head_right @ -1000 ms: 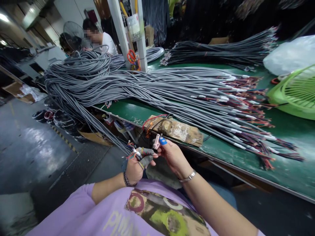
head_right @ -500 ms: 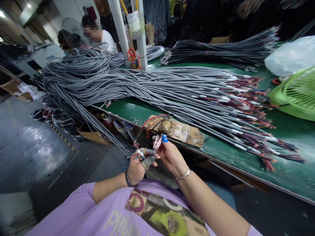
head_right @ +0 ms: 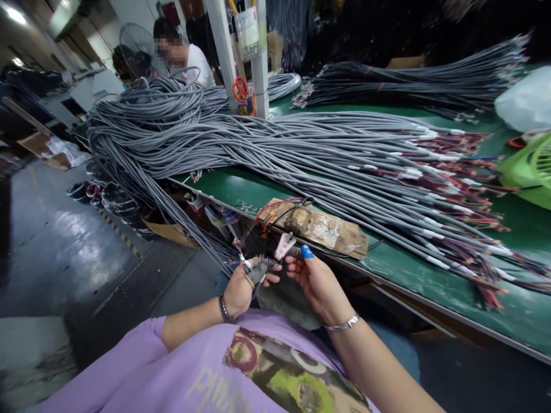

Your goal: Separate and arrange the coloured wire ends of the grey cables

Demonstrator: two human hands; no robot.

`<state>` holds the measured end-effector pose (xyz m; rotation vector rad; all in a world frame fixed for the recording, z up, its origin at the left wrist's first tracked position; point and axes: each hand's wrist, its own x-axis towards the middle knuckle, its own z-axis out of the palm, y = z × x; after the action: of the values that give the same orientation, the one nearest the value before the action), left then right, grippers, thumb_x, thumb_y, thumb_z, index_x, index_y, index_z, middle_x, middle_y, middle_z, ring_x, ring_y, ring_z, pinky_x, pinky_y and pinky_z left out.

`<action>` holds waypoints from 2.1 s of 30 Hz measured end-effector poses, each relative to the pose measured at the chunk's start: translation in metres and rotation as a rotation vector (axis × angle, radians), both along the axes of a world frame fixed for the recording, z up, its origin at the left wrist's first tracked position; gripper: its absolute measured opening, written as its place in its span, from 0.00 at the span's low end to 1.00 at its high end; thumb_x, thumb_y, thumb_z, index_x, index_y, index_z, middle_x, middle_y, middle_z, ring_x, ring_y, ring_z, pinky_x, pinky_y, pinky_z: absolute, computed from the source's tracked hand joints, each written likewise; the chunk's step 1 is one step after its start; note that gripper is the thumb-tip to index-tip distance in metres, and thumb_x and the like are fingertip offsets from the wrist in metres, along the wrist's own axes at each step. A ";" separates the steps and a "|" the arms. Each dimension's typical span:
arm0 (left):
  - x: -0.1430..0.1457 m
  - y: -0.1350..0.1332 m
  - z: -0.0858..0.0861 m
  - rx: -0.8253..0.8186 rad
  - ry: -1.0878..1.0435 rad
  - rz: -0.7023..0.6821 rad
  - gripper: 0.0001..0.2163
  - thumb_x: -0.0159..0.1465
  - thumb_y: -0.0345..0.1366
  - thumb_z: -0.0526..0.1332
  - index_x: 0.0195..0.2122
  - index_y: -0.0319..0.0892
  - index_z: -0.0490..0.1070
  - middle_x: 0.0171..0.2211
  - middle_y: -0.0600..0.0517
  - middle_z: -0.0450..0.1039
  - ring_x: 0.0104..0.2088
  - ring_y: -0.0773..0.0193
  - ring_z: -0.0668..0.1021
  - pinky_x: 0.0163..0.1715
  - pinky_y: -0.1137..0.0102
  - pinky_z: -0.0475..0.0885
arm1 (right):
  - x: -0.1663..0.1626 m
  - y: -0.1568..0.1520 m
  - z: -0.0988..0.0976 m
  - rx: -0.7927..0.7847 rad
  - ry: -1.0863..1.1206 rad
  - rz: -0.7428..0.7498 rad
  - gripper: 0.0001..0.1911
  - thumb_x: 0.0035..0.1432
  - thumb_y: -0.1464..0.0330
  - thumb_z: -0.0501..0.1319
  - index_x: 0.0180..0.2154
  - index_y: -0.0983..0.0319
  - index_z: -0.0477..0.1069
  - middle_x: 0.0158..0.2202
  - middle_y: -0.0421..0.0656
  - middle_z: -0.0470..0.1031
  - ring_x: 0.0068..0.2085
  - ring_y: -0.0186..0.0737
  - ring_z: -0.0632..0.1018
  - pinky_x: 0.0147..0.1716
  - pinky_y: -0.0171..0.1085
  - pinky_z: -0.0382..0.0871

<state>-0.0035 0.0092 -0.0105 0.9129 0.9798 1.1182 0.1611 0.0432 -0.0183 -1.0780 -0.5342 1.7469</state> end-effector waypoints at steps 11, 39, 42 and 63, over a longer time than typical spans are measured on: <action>0.001 -0.007 -0.010 0.053 0.241 -0.210 0.12 0.58 0.43 0.63 0.31 0.38 0.78 0.26 0.49 0.77 0.30 0.61 0.77 0.32 0.69 0.72 | 0.002 -0.039 0.038 0.638 -0.782 0.168 0.11 0.50 0.57 0.66 0.36 0.55 0.76 0.33 0.45 0.77 0.35 0.48 0.75 0.36 0.43 0.69; -0.003 -0.010 0.014 -0.062 0.228 -0.296 0.22 0.57 0.57 0.60 0.29 0.39 0.66 0.21 0.52 0.72 0.19 0.69 0.74 0.19 0.76 0.67 | -0.006 -0.028 0.026 0.291 -0.306 0.223 0.15 0.43 0.57 0.71 0.26 0.62 0.74 0.23 0.39 0.71 0.24 0.34 0.66 0.25 0.35 0.61; -0.005 -0.007 0.013 -0.088 0.172 -0.340 0.23 0.56 0.57 0.61 0.31 0.38 0.67 0.24 0.50 0.73 0.19 0.68 0.75 0.16 0.77 0.63 | -0.005 -0.028 0.027 0.303 -0.306 0.286 0.15 0.42 0.57 0.71 0.26 0.62 0.76 0.22 0.39 0.70 0.24 0.34 0.66 0.25 0.35 0.60; -0.004 -0.007 0.005 -0.236 0.017 0.021 0.17 0.51 0.47 0.67 0.27 0.39 0.66 0.20 0.54 0.71 0.14 0.71 0.72 0.10 0.78 0.52 | -0.008 -0.033 0.013 0.334 -0.430 0.229 0.14 0.43 0.58 0.71 0.24 0.61 0.73 0.23 0.39 0.71 0.26 0.35 0.67 0.27 0.35 0.63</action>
<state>-0.0071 0.0019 -0.0058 0.7239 1.1119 0.9893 0.1531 0.0098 -0.0052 -1.1852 -1.2129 1.5407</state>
